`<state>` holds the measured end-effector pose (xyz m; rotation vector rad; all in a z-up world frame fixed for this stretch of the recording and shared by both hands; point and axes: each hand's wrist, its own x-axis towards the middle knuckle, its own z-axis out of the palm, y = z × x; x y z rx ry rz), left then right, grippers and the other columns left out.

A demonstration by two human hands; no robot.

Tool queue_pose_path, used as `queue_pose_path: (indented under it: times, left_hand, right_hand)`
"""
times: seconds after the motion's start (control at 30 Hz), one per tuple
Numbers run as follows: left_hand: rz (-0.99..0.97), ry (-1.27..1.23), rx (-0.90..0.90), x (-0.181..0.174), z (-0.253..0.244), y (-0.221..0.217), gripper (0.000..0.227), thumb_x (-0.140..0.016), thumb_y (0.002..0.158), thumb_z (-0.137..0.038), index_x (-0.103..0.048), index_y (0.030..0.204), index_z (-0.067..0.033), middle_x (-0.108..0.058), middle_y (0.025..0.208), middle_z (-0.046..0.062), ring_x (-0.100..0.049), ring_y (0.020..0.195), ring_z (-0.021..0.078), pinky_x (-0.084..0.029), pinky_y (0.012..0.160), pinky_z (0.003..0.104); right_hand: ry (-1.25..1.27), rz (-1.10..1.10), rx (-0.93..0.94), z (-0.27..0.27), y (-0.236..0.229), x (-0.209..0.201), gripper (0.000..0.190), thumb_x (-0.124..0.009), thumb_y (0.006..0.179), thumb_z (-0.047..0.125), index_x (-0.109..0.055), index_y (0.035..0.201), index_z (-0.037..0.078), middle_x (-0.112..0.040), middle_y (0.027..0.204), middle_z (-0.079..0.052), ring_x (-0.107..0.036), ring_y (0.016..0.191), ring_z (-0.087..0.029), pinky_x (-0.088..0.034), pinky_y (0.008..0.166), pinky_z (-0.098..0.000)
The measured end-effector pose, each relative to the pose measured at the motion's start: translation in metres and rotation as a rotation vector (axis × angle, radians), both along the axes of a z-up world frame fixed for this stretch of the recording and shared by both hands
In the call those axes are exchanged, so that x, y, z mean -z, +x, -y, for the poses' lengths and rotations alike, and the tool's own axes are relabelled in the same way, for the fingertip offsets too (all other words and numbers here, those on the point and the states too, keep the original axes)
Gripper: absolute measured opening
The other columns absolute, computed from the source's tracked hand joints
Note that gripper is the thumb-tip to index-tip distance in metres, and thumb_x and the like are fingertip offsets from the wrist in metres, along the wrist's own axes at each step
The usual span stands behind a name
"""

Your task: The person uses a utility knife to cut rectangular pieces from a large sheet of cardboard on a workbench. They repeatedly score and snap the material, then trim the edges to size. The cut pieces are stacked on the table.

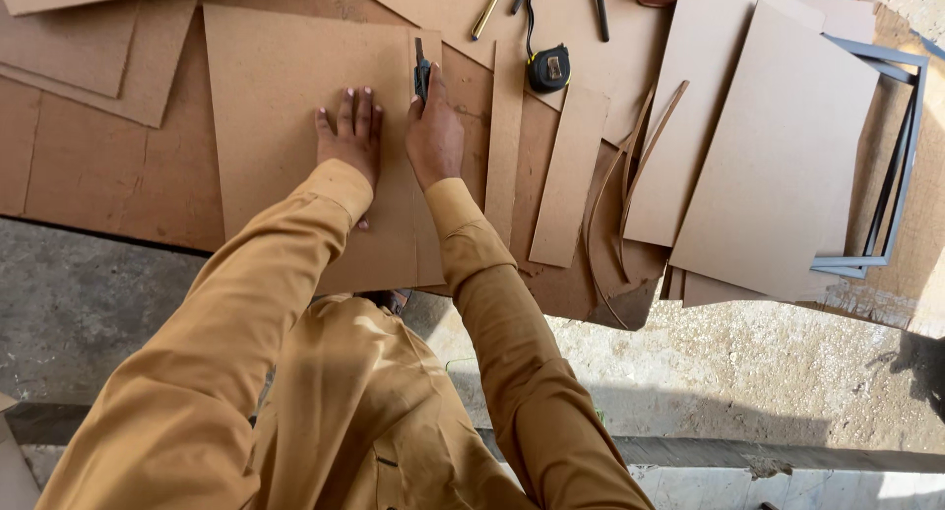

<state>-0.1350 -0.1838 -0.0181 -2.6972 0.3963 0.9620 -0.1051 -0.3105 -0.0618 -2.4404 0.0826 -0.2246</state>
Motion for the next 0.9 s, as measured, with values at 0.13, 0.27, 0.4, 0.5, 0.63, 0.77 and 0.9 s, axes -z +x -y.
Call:
queue_pose_path:
  times: [0.13, 0.27, 0.4, 0.5, 0.63, 0.77, 0.9]
  left_hand:
    - [0.009, -0.001, 0.007, 0.005, -0.004, -0.015, 0.176, -0.107, 0.038, -0.041, 0.008, 0.165, -0.0032, 0.015, 0.172, 0.02, 0.009, 0.157, 0.0421, -0.015, 0.119, 0.066]
    - [0.029, 0.011, 0.022, -0.015, 0.0, -0.001, 0.169, -0.106, 0.045, -0.041, 0.008, 0.164, -0.002, 0.015, 0.171, 0.022, 0.009, 0.156, 0.045, -0.016, 0.117, 0.068]
    - [-0.064, 0.033, 0.049, -0.029, -0.004, -0.011, 0.172, -0.105, 0.047, -0.046, 0.013, 0.163, 0.0003, 0.018, 0.171, 0.025, 0.011, 0.157, 0.0444, -0.014, 0.12, 0.065]
    - [-0.088, 0.045, 0.054, -0.037, -0.002, -0.005, 0.174, -0.105, 0.046, -0.047, 0.014, 0.163, 0.0006, 0.019, 0.171, 0.025, 0.012, 0.157, 0.0441, -0.015, 0.121, 0.064]
    - [-0.092, 0.042, 0.045, -0.036, -0.001, -0.006, 0.174, -0.106, 0.045, -0.045, 0.014, 0.163, 0.0007, 0.019, 0.171, 0.023, 0.011, 0.157, 0.0438, -0.016, 0.12, 0.064]
    - [-0.051, 0.06, 0.052, -0.007, 0.001, -0.007, 0.17, -0.105, 0.048, -0.044, 0.011, 0.164, 0.0006, 0.017, 0.171, 0.023, 0.01, 0.157, 0.0435, -0.016, 0.12, 0.062]
    - [0.163, -0.024, 0.006, 0.034, 0.007, -0.018, 0.135, -0.088, 0.07, -0.037, 0.004, 0.162, -0.0032, 0.01, 0.171, 0.018, 0.005, 0.157, 0.039, -0.015, 0.122, 0.061]
  right_hand:
    - [-0.022, -0.155, 0.037, -0.011, 0.008, 0.017, 0.055, -0.057, 0.099, 0.021, -0.043, 0.151, 0.01, -0.073, 0.091, -0.027, -0.069, 0.081, -0.048, -0.054, 0.071, -0.059]
    - [-0.034, -0.202, 0.043, -0.018, 0.006, -0.01, 0.058, -0.056, 0.099, 0.021, -0.04, 0.154, 0.009, -0.07, 0.096, -0.028, -0.068, 0.082, -0.049, -0.053, 0.072, -0.0581]
    - [-0.054, -0.24, 0.057, -0.029, -0.001, -0.025, 0.057, -0.055, 0.098, 0.018, -0.041, 0.153, 0.009, -0.07, 0.101, -0.027, -0.069, 0.086, -0.046, -0.055, 0.073, -0.055]
    - [-0.049, -0.26, 0.058, -0.03, 0.004, -0.03, 0.056, -0.054, 0.099, 0.017, -0.041, 0.153, 0.007, -0.07, 0.1, -0.026, -0.069, 0.086, -0.046, -0.055, 0.074, -0.0547]
    - [-0.03, -0.211, 0.038, -0.027, 0.005, -0.038, 0.054, -0.056, 0.098, 0.017, -0.044, 0.15, 0.006, -0.071, 0.1, -0.027, -0.069, 0.087, -0.047, -0.054, 0.076, -0.0554]
    - [-0.028, -0.256, 0.022, -0.025, 0.013, -0.045, 0.052, -0.054, 0.097, 0.016, -0.046, 0.147, 0.005, -0.072, 0.1, -0.027, -0.069, 0.091, -0.047, -0.053, 0.079, -0.057]
    - [-0.05, -0.263, 0.011, -0.024, 0.014, -0.046, 0.049, -0.053, 0.097, 0.016, -0.049, 0.145, 0.003, -0.073, 0.099, -0.028, -0.069, 0.093, -0.048, -0.053, 0.083, -0.0577]
